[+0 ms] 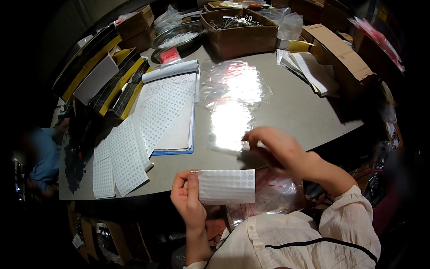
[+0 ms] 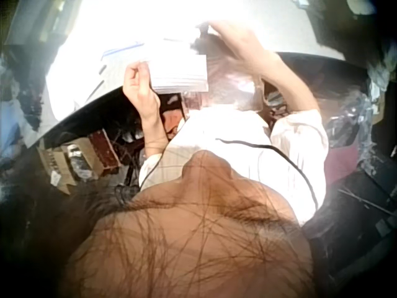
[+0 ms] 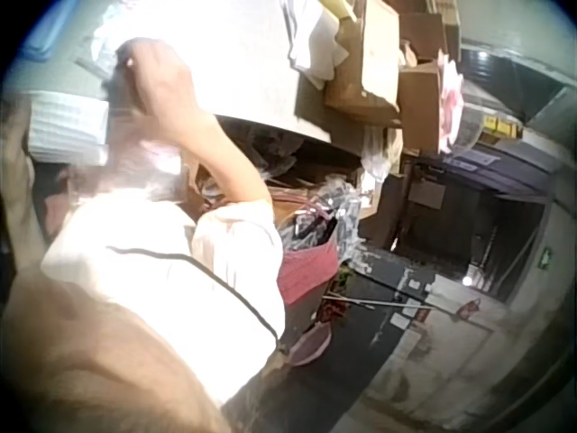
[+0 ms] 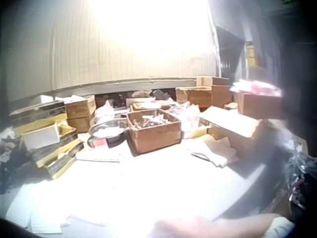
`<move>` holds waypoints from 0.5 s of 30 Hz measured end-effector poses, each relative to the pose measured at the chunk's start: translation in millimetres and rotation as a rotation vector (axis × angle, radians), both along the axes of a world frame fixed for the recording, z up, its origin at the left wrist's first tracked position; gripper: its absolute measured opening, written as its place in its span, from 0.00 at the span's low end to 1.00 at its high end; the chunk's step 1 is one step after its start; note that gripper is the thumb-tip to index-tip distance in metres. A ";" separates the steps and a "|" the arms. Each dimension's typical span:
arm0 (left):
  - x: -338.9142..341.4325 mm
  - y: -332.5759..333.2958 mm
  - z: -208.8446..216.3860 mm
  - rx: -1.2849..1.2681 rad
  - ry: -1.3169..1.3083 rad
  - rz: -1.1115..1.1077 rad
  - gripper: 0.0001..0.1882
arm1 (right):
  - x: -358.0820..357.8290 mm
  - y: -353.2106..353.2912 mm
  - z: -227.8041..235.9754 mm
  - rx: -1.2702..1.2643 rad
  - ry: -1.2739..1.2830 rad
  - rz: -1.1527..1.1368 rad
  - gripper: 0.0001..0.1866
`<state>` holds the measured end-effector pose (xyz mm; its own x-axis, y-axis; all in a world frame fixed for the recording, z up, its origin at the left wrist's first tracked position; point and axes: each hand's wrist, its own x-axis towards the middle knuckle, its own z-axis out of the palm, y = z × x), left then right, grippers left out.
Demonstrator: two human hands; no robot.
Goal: The person places small white rectangular items into clear plastic bags one by one. They handle the items and bags with both hands, folding the items and inserting them into the packaging on a cluttered table.
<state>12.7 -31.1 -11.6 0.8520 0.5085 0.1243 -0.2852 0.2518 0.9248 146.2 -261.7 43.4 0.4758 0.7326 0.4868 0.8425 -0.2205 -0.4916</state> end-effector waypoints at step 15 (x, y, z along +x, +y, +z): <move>-9.8 -2.8 9.7 0.071 0.070 -0.039 0.08 | 29.3 -36.2 11.8 -0.256 0.161 -0.103 0.06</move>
<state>2.9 -34.0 -1.9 0.8787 0.4672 0.0982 -0.2107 0.1950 0.9579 175.5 -297.9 55.2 0.6100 0.7653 0.2055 0.7251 -0.4345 -0.5343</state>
